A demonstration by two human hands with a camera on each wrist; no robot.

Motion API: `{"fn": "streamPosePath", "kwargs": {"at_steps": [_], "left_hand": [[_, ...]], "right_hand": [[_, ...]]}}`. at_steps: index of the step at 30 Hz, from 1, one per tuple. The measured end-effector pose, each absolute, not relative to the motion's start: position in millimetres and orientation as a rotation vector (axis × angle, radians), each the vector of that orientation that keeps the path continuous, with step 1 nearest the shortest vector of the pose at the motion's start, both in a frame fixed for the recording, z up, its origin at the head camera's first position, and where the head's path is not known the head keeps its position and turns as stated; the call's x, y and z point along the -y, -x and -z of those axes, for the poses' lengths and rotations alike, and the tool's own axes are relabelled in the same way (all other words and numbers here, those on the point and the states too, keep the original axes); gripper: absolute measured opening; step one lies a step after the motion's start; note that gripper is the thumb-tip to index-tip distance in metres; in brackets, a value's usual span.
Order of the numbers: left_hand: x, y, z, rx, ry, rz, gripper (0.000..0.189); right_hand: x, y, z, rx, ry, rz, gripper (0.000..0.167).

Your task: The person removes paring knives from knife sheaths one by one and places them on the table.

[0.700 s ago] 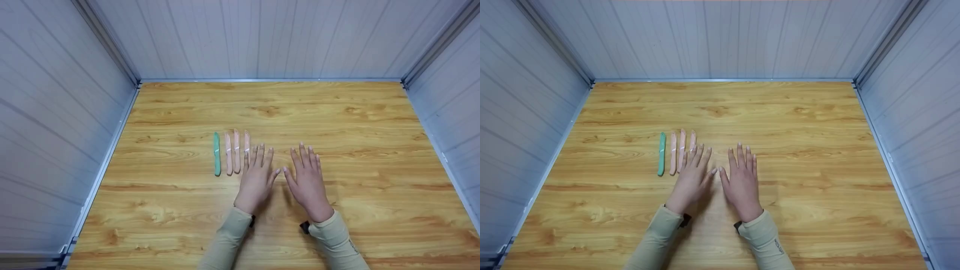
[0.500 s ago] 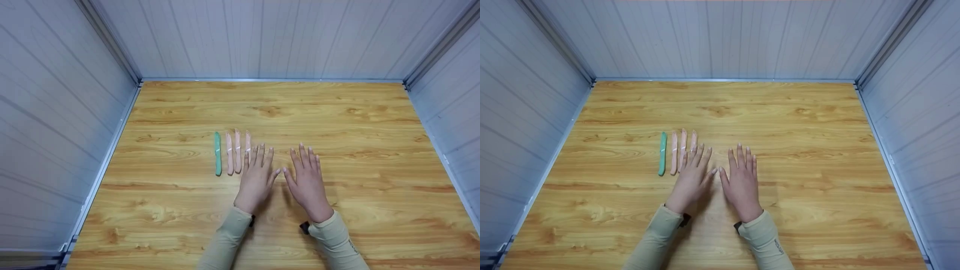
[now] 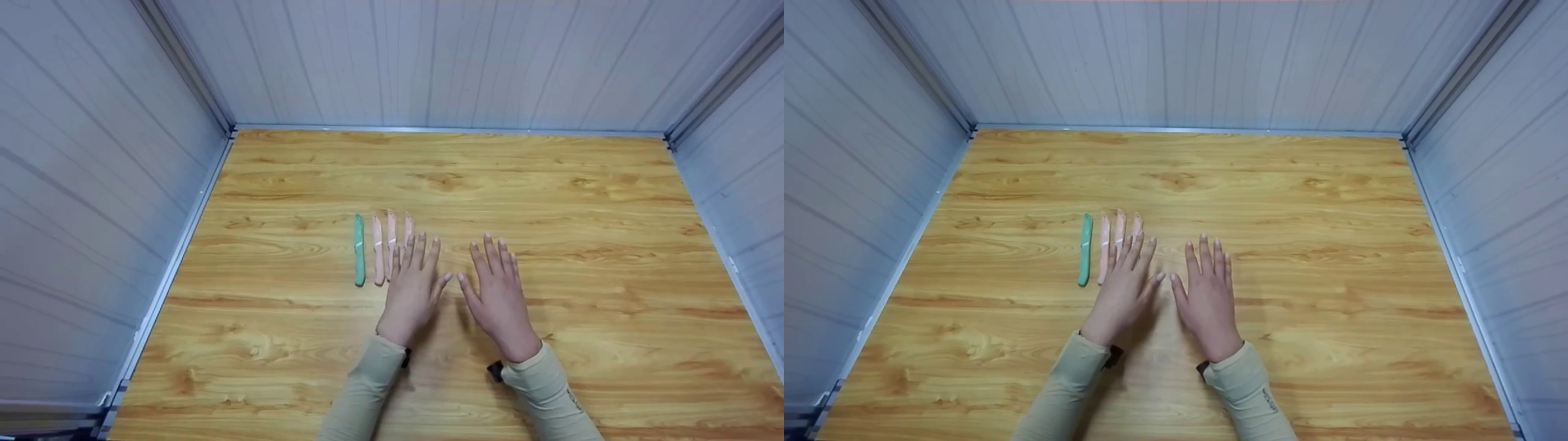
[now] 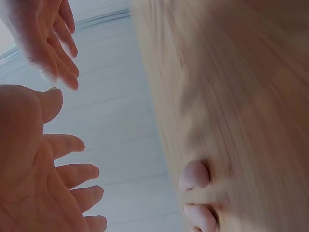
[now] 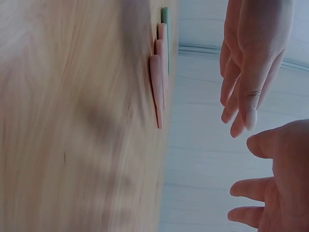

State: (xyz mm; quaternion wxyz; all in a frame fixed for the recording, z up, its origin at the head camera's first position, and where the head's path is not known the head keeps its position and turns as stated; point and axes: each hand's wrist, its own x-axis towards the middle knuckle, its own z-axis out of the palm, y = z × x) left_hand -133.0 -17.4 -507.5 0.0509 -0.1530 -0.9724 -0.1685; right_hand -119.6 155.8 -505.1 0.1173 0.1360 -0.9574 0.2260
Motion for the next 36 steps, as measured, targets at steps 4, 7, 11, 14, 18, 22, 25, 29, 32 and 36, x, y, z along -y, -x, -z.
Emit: {"fn": "streamPosePath", "kwargs": {"at_steps": [4,7,11,14,18,22,25,29,32,36], "left_hand": [[24.7,135.5,506.6,2.955,0.448,0.504,0.064],[29.9,137.6,506.6,2.948,0.437,0.513,0.064],[36.6,140.4,506.6,2.938,0.422,0.520,0.063],[42.1,143.1,506.7,2.935,0.413,0.534,0.063],[49.7,147.9,506.9,2.950,0.386,0.545,0.066],[55.3,153.1,507.5,2.961,0.359,0.540,0.067],[58.2,156.3,508.9,2.954,0.360,0.540,0.066],[61.6,159.8,510.0,2.952,0.370,0.542,0.063],[64.4,162.7,510.0,2.969,0.371,0.537,0.061],[68.1,168.4,510.7,2.985,0.370,0.531,0.061]], "right_hand": [[-151.9,119.8,506.0,2.800,-0.419,-0.658,0.058],[-149.2,119.9,507.2,2.800,-0.435,-0.652,0.059],[-146.3,120.6,508.0,2.801,-0.453,-0.640,0.059],[-143.8,120.9,507.1,2.811,-0.468,-0.634,0.058],[-139.7,121.7,506.5,2.830,-0.500,-0.630,0.058],[-135.2,123.5,507.8,2.848,-0.535,-0.608,0.058],[-131.6,124.7,509.3,2.851,-0.557,-0.590,0.058],[-126.6,125.5,510.8,2.843,-0.593,-0.592,0.059],[-122.9,125.6,512.9,2.833,-0.630,-0.599,0.060],[-118.5,125.9,517.0,2.820,-0.687,-0.595,0.062]]}}
